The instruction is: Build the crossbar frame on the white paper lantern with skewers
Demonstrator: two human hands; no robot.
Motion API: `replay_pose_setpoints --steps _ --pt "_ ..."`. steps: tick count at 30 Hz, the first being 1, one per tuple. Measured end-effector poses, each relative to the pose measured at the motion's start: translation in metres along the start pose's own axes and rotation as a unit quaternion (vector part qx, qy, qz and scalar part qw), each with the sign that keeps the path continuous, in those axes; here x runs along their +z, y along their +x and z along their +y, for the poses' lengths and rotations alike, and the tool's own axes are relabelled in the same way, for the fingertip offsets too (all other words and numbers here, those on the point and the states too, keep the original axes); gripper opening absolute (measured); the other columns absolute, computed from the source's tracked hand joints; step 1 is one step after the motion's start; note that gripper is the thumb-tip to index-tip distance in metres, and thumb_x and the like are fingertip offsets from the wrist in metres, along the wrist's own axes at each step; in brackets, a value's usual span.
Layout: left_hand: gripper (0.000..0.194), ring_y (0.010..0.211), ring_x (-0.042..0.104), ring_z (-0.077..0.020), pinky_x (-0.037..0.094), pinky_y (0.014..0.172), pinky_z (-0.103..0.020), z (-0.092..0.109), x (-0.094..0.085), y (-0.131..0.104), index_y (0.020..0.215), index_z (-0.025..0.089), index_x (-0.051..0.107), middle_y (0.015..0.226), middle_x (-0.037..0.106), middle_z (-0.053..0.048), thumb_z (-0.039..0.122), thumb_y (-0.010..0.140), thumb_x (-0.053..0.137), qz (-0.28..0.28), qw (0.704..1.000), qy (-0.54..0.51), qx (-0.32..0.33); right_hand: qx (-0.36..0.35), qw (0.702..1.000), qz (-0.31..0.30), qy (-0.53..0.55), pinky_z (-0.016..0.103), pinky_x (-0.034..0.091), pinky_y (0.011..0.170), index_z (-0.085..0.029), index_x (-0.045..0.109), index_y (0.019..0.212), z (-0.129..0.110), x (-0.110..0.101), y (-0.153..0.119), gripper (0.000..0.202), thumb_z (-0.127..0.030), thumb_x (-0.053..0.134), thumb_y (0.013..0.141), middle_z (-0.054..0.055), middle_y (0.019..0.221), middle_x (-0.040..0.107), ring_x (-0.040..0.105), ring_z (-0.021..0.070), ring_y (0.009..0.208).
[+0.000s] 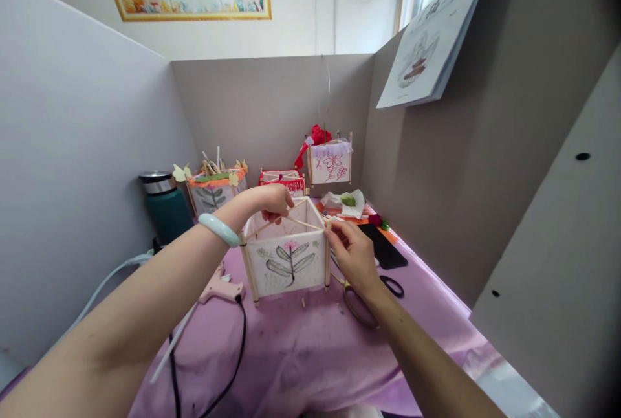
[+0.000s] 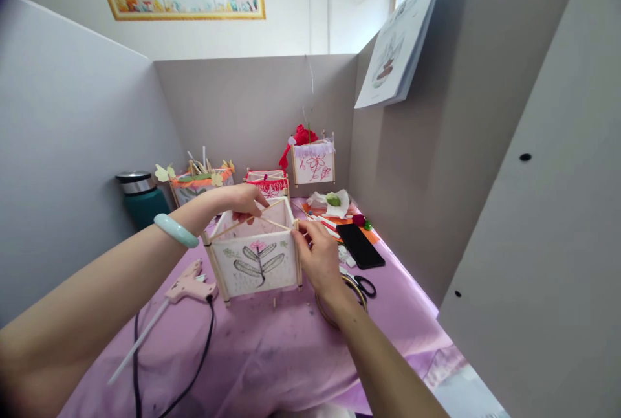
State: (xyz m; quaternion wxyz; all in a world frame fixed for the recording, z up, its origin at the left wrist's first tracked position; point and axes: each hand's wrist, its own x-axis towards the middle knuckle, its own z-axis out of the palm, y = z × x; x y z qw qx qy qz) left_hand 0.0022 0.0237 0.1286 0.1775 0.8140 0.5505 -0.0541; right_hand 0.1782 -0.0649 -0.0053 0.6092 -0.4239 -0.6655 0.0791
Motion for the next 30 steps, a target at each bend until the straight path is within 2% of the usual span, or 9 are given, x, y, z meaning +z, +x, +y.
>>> replay_pose_setpoints --steps 9,14,21,26,30 --pt "0.065 0.048 0.053 -0.0116 0.045 0.051 -0.023 -0.002 0.0 0.002 0.131 0.01 0.05 0.061 0.066 -0.003 0.014 0.066 0.056 -0.003 1.0 -0.004 -0.011 0.01 1.0 -0.01 0.016 0.026 0.043 0.061 -0.019 0.064 0.087 0.004 -0.002 0.003 0.015 -0.03 0.053 0.088 0.003 0.086 0.062 0.054 0.0137 0.067" --pt "0.061 0.046 0.053 -0.0126 0.044 0.049 -0.025 -0.004 0.0 0.007 0.127 0.012 0.054 0.062 0.067 -0.003 0.017 0.067 0.053 -0.017 1.0 -0.005 0.014 0.005 0.999 -0.04 0.028 0.024 0.041 0.061 -0.019 0.063 0.088 0.006 -0.008 0.006 0.011 -0.026 0.055 0.088 0.002 0.086 0.06 0.053 0.0128 0.07" --pt "0.056 0.044 0.056 -0.015 0.041 0.047 -0.025 -0.005 0.002 0.01 0.125 0.015 0.058 0.063 0.069 -0.005 0.021 0.069 0.051 0.003 0.999 0.005 0.034 0.013 0.997 -0.063 0.035 0.024 0.042 0.063 -0.019 0.062 0.09 0.007 -0.013 0.007 0.007 -0.021 0.056 0.088 0.001 0.087 0.059 0.052 0.0118 0.072" --pt "0.052 0.041 0.055 -0.0154 0.038 0.045 -0.025 -0.013 0.002 0.012 0.121 0.019 0.062 0.061 0.069 -0.004 0.024 0.07 0.052 0.007 0.999 -0.014 0.052 -0.008 0.997 -0.069 0.035 0.024 0.042 0.063 -0.019 0.06 0.088 0.009 -0.012 0.009 0.006 -0.021 0.055 0.088 0.001 0.083 0.058 0.052 0.0122 0.071" --pt "0.047 0.041 0.054 -0.0156 0.036 0.043 -0.025 -0.014 -0.001 0.012 0.116 0.023 0.066 0.058 0.068 -0.003 0.023 0.07 0.052 0.022 0.997 -0.032 0.063 0.009 0.998 -0.063 0.01 0.025 0.046 0.067 -0.021 0.059 0.107 0.013 -0.021 0.004 0.019 -0.025 0.055 0.089 0.003 0.094 0.06 0.056 0.0134 0.077"
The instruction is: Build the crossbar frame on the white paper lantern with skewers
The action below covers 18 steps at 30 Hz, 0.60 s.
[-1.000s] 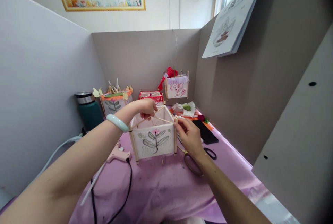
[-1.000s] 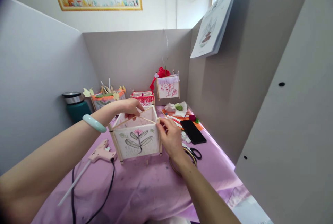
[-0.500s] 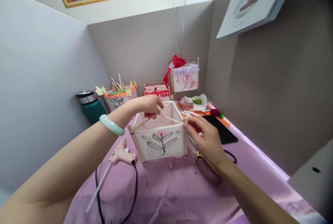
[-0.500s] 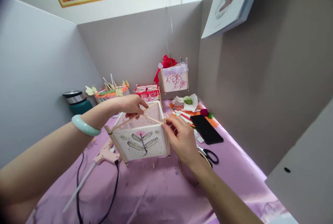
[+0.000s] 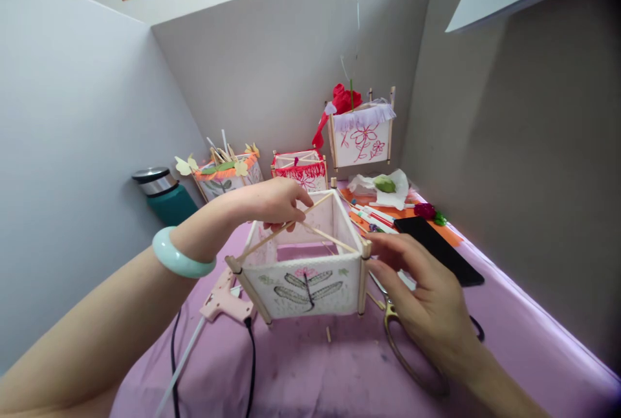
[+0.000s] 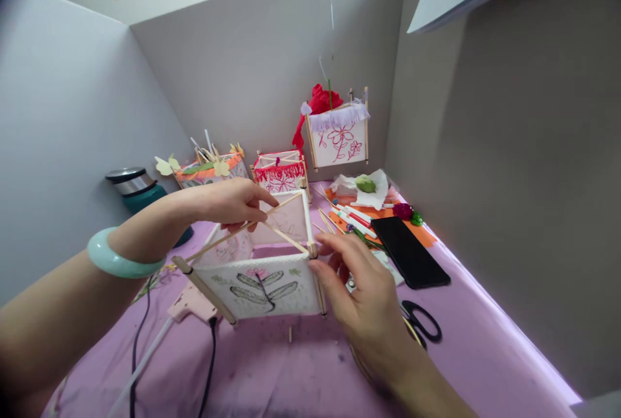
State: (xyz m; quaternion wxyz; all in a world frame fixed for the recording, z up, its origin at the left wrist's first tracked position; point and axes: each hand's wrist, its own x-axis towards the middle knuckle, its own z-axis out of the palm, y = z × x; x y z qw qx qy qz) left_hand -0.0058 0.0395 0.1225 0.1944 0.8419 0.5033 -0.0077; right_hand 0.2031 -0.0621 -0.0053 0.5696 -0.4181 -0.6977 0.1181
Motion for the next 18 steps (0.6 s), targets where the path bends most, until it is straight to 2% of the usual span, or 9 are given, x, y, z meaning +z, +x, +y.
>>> replay_pose_setpoints --steps 3,6,9,12,15,18 --pt "0.047 0.043 0.053 -0.0158 0.036 0.044 -0.026 0.002 -0.008 -0.001 0.114 0.024 0.067 0.059 0.068 -0.003 0.024 0.07 0.054 0.017 1.0 0.0 -0.003 0.02 0.998 0.015 -0.059 0.024 0.047 0.068 -0.023 0.058 0.108 0.01 -0.015 -0.014 0.019 -0.027 0.053 0.09 0.003 0.099 0.061 0.058 0.0144 0.081" --pt "0.045 0.051 0.057 -0.0173 0.036 0.048 -0.025 0.002 -0.022 -0.006 0.112 0.026 0.069 0.059 0.069 -0.002 0.024 0.069 0.057 0.056 0.998 0.012 0.02 0.027 0.986 -0.078 -0.145 0.025 0.047 0.065 -0.024 0.061 0.094 0.023 -0.028 -0.039 0.013 -0.029 0.049 0.092 0.002 0.09 0.063 0.06 0.0147 0.076" --pt "0.039 0.05 0.055 -0.0159 0.035 0.047 -0.024 -0.001 -0.034 -0.019 0.104 0.026 0.073 0.06 0.068 -0.002 0.024 0.067 0.062 0.089 0.995 -0.022 0.039 0.026 0.945 -0.167 -0.279 0.029 0.047 0.062 -0.023 0.062 0.089 0.035 -0.028 -0.068 0.015 -0.029 0.049 0.09 0.004 0.086 0.064 0.061 0.0183 0.073" --pt "0.036 0.044 0.051 -0.0129 0.035 0.044 -0.023 -0.001 -0.037 -0.041 0.098 0.023 0.075 0.058 0.066 -0.003 0.025 0.062 0.071 0.144 0.981 -0.125 0.039 0.027 0.898 -0.182 -0.399 0.033 0.048 0.065 -0.021 0.065 0.091 0.04 -0.018 -0.088 0.013 -0.025 0.055 0.084 0.009 0.092 0.064 0.06 0.0252 0.083" --pt "0.038 0.037 0.045 -0.0101 0.031 0.036 -0.021 0.008 -0.028 -0.07 0.101 0.019 0.073 0.053 0.062 -0.002 0.028 0.064 0.073 0.241 0.934 -0.256 0.065 0.042 0.867 -0.199 -0.455 0.035 0.046 0.071 -0.02 0.065 0.097 0.036 -0.009 -0.094 0.018 -0.017 0.053 0.083 0.011 0.097 0.063 0.059 0.0273 0.09" --pt "0.034 0.038 0.048 -0.009 0.035 0.034 -0.019 0.021 -0.01 -0.103 0.099 0.016 0.071 0.057 0.063 -0.003 0.027 0.066 0.073 0.337 0.849 -0.392 0.11 0.082 0.84 -0.213 -0.492 0.036 0.044 0.071 -0.017 0.063 0.105 0.027 -0.007 -0.088 0.025 -0.015 0.048 0.085 0.013 0.099 0.063 0.059 0.029 0.09"
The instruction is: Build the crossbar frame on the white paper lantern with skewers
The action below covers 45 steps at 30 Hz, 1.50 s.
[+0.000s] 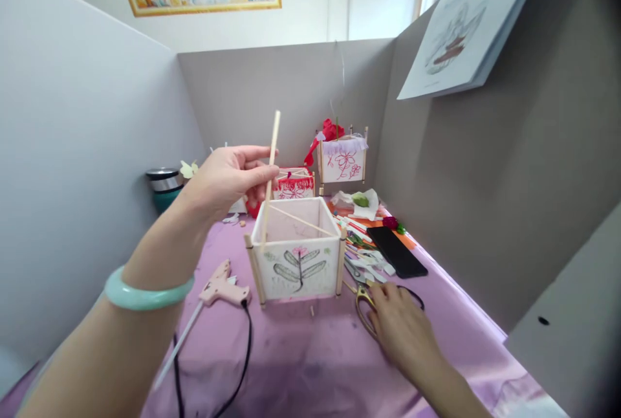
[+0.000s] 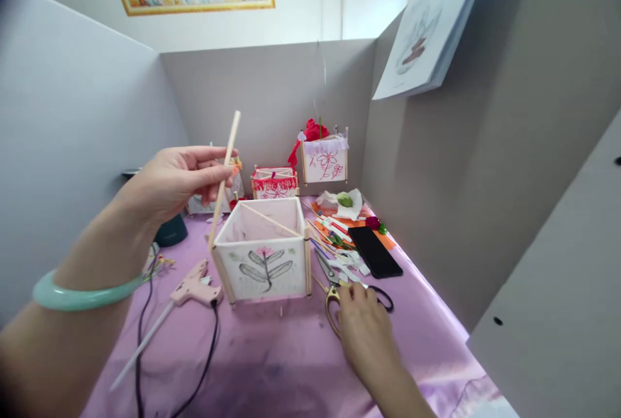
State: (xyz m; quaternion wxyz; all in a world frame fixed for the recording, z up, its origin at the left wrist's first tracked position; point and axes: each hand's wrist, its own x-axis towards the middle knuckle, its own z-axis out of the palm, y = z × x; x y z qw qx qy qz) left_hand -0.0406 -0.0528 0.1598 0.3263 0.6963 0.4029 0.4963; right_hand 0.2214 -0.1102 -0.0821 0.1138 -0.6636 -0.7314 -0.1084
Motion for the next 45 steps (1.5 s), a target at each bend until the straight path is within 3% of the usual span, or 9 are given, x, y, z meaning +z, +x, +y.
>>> replay_pose_setpoints --steps 4,9,14,16,19,25,34,40,45 --pt "0.017 0.045 0.058 -0.0103 0.045 0.04 -0.018 0.002 0.011 -0.053 0.076 0.013 0.063 0.059 0.065 -0.003 0.026 0.069 0.071 0.088 0.981 -0.172 -0.006 0.049 0.996 -0.067 0.041 0.033 0.04 0.064 -0.013 0.061 0.102 0.002 -0.015 0.008 0.024 -0.019 0.044 0.086 0.015 0.09 0.066 0.063 0.0284 0.082" --pt "0.02 0.054 0.066 -0.0132 0.053 0.049 -0.021 -0.029 0.04 -0.103 0.079 0.014 0.055 0.067 0.07 -0.003 0.029 0.075 0.068 0.18 0.943 -0.276 -0.053 0.101 0.944 -0.075 0.304 0.03 0.041 0.062 -0.017 0.054 0.112 0.025 -0.023 0.005 0.036 -0.034 0.053 0.08 0.005 0.078 0.064 0.061 0.0218 0.07" --pt "0.02 0.06 0.068 -0.0121 0.056 0.062 -0.023 -0.055 0.079 -0.114 0.083 0.015 0.057 0.071 0.072 -0.001 0.03 0.075 0.069 0.268 0.893 -0.36 -0.013 0.13 0.742 0.061 0.655 0.03 0.047 0.057 -0.019 0.044 0.121 0.021 -0.017 -0.032 0.057 -0.044 0.063 0.073 0.004 0.089 0.057 0.057 0.0157 0.064" --pt "0.021 0.063 0.068 -0.0122 0.056 0.064 -0.023 -0.059 0.095 -0.113 0.084 0.015 0.06 0.075 0.072 -0.002 0.031 0.074 0.07 0.268 0.883 -0.385 -0.026 0.12 0.672 0.032 0.731 0.028 0.045 0.048 -0.023 0.042 0.125 0.009 -0.015 -0.045 0.06 -0.047 0.064 0.075 0.001 0.087 0.054 0.053 0.0119 0.055" --pt "0.022 0.066 0.069 -0.0127 0.055 0.064 -0.023 -0.062 0.114 -0.114 0.083 0.014 0.063 0.079 0.073 -0.004 0.033 0.075 0.069 0.25 0.881 -0.397 -0.058 0.083 0.626 -0.013 0.775 0.022 0.035 0.037 -0.023 0.045 0.125 -0.007 -0.014 -0.053 0.059 -0.056 0.059 0.078 -0.003 0.074 0.048 0.043 0.0081 0.045" --pt "0.025 0.076 0.07 -0.0171 0.055 0.065 -0.026 -0.068 0.136 -0.116 0.087 0.015 0.062 0.084 0.072 -0.005 0.037 0.077 0.067 0.258 0.884 -0.384 -0.068 0.024 0.636 0.027 0.771 0.027 0.042 0.05 -0.021 0.054 0.112 -0.023 -0.02 -0.04 0.058 -0.066 0.052 0.075 0.005 0.081 0.059 0.052 0.0138 0.058" --pt "0.023 0.077 0.07 -0.0178 0.055 0.064 -0.026 -0.068 0.15 -0.118 0.089 0.016 0.061 0.085 0.072 -0.004 0.036 0.078 0.066 0.267 0.886 -0.374 -0.072 0.077 0.664 0.032 0.743 0.023 0.035 0.045 -0.021 0.051 0.114 -0.029 -0.004 -0.031 0.049 -0.052 0.053 0.077 0.001 0.076 0.054 0.045 0.0112 0.054" --pt "0.021 0.078 0.07 -0.018 0.055 0.064 -0.026 -0.07 0.152 -0.119 0.088 0.018 0.062 0.084 0.073 -0.003 0.035 0.078 0.066 0.274 0.881 -0.378 -0.078 0.009 0.653 0.035 0.757 0.023 0.036 0.048 -0.022 0.046 0.122 -0.024 0.002 -0.034 0.056 -0.054 0.054 0.077 0.002 0.084 0.052 0.045 0.0112 0.059" --pt "0.023 0.079 0.07 -0.0183 0.055 0.062 -0.026 -0.068 0.155 -0.121 0.088 0.018 0.061 0.085 0.073 -0.004 0.036 0.076 0.067 0.271 0.878 -0.385 -0.086 0.016 0.698 0.041 0.715 0.025 0.039 0.052 -0.022 0.048 0.121 -0.024 -0.001 -0.036 0.057 -0.059 0.052 0.077 0.003 0.086 0.054 0.048 0.0135 0.062"
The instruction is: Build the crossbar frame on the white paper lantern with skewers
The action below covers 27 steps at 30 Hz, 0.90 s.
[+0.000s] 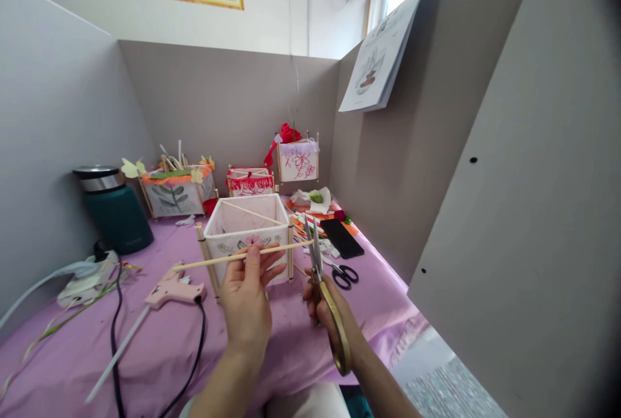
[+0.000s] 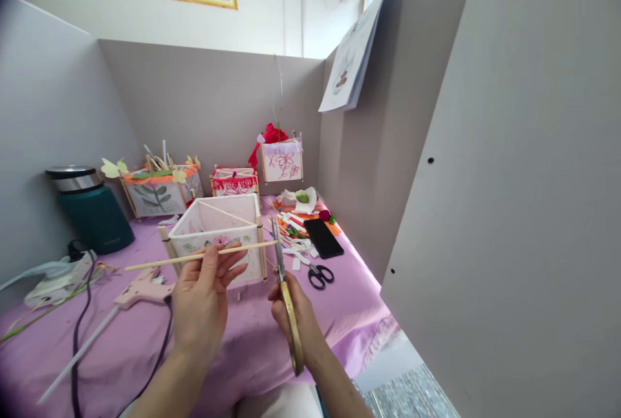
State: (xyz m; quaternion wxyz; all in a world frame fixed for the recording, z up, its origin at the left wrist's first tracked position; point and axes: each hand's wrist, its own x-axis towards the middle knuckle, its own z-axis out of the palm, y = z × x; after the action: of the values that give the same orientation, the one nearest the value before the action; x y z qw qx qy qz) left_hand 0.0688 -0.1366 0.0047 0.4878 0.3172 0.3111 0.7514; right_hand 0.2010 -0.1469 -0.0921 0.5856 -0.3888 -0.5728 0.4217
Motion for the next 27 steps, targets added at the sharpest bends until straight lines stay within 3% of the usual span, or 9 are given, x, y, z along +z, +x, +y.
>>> replay_pose_setpoints --steps 12,27 --pt "0.025 0.08 0.07 -0.0196 0.055 0.062 -0.026 -0.002 -0.001 0.001 0.089 0.017 0.06 0.085 0.072 -0.005 0.037 0.076 0.067 0.001 1.0 -0.002 -0.004 -0.022 0.999 -0.001 -0.025 0.025 0.041 0.052 -0.021 0.047 0.125 -0.005 -0.001 -0.001 0.062 -0.065 0.047 0.081 0.004 0.088 0.055 0.049 0.0139 0.063" --pt "0.022 0.079 0.071 -0.0192 0.055 0.06 -0.025 -0.003 -0.008 0.01 0.085 0.017 0.06 0.081 0.073 -0.003 0.034 0.074 0.07 -0.002 1.0 -0.015 -0.017 0.026 0.992 0.079 -0.092 0.025 0.039 0.056 -0.019 0.053 0.109 -0.029 0.016 0.002 0.032 -0.032 0.057 0.08 -0.002 0.073 0.05 0.046 0.0125 0.06"
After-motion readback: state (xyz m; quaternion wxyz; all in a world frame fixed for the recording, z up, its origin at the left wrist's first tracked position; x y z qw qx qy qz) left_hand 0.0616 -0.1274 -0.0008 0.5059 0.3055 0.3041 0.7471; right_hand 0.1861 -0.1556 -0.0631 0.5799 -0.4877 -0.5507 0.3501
